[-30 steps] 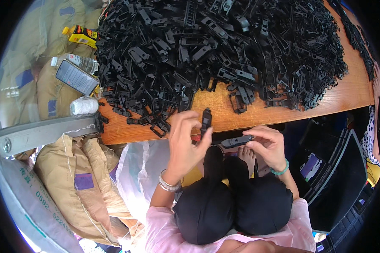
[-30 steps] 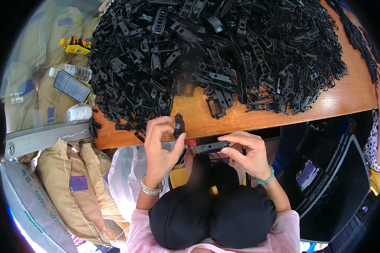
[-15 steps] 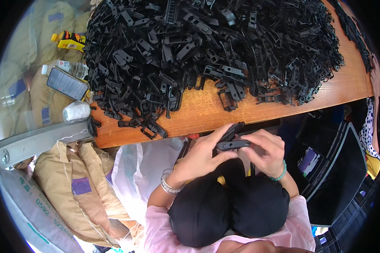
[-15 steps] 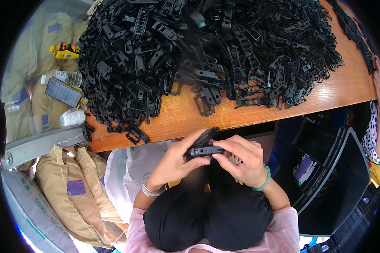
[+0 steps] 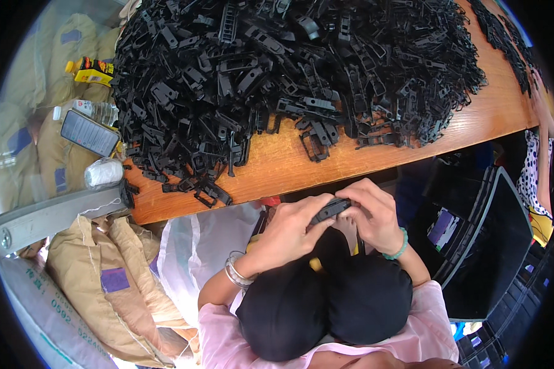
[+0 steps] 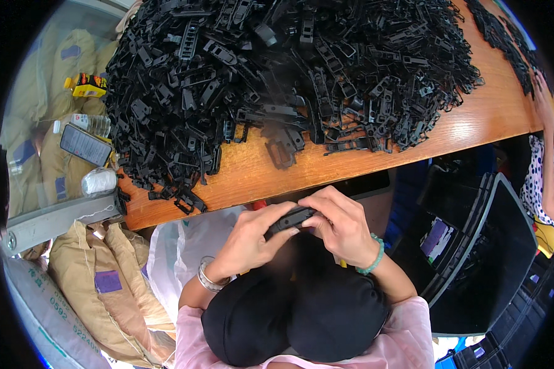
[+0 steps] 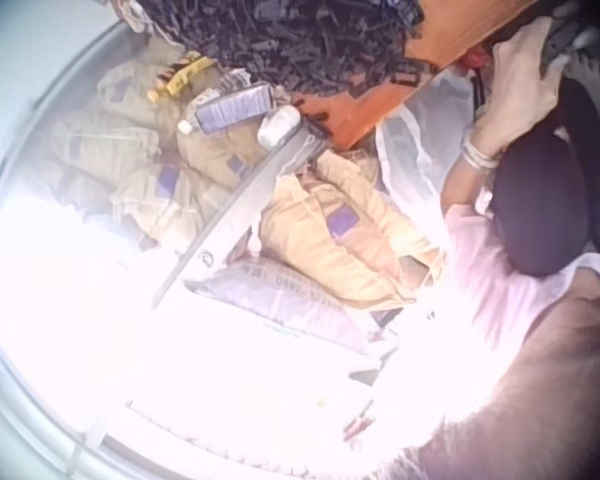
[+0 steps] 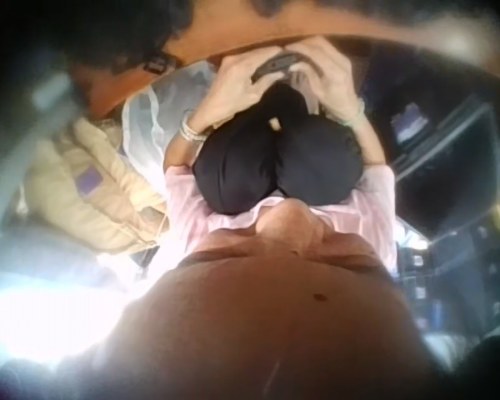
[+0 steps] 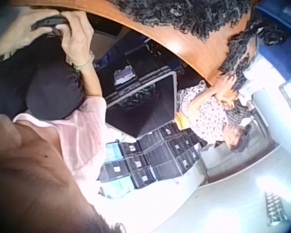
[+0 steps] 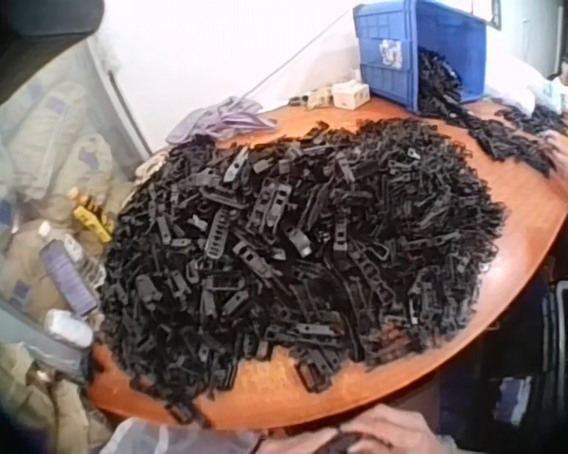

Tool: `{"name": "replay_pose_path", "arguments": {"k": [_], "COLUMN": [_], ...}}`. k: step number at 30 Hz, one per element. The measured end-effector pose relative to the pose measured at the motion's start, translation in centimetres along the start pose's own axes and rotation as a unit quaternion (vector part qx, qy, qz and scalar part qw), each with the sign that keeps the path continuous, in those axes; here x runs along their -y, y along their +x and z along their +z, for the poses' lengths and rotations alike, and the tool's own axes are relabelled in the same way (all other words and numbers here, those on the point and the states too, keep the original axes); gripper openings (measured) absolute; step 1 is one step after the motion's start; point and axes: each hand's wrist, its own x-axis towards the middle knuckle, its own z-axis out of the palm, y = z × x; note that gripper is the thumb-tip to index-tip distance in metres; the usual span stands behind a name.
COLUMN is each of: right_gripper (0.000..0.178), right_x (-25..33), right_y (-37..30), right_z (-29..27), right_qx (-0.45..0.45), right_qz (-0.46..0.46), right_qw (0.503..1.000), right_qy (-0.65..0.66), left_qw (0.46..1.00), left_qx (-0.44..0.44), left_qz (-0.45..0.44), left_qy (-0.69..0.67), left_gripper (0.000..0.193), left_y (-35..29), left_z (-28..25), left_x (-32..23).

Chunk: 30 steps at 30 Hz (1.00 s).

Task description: The person moves a plastic container, then picks up black plastic parts from a pile on the table and assembles them together by hand.

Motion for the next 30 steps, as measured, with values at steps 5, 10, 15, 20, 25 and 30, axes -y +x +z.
{"name": "replay_pose_path", "arguments": {"k": [5, 10, 15, 20, 25, 30], "right_gripper": [0.022, 0.023, 0.019, 0.019, 0.017, 0.015], "right_x": [0.1, -2.9, -1.4, -0.8, -1.5, -1.4], "right_y": [-0.5, -2.8, 0.4, 5.3, 6.5, 6.1], "right_z": [-0.8, -0.6, -1.7, -4.6, -5.2, -4.1], "right_qx": [0.018, 0.114, -0.140, -0.162, -0.077, -0.092], "right_qz": [0.080, 0.170, 0.036, -0.059, -0.046, -0.078], "right_qw": [0.993, 0.979, 0.987, 0.900, 0.874, 0.896], "right_qy": [0.089, 0.016, -0.071, -0.399, -0.478, -0.427], "left_qw": [0.999, 0.996, 0.990, 0.958, 0.919, 0.894], "left_qx": [0.012, -0.021, -0.102, -0.144, -0.185, -0.184], "left_qz": [0.020, 0.071, 0.073, 0.211, 0.265, 0.266], "left_qy": [-0.023, 0.044, 0.060, 0.133, 0.226, 0.309], "left_gripper": [0.042, 0.036, 0.019, 0.017, 0.025, 0.024], "left_y": [0.1, 0.1, 0.9, 4.1, 8.0, 9.1], "left_z": [1.0, 1.1, 0.5, 2.8, 4.5, 4.4], "left_x": [1.3, 2.8, 2.0, 2.2, 1.9, 2.6]}}
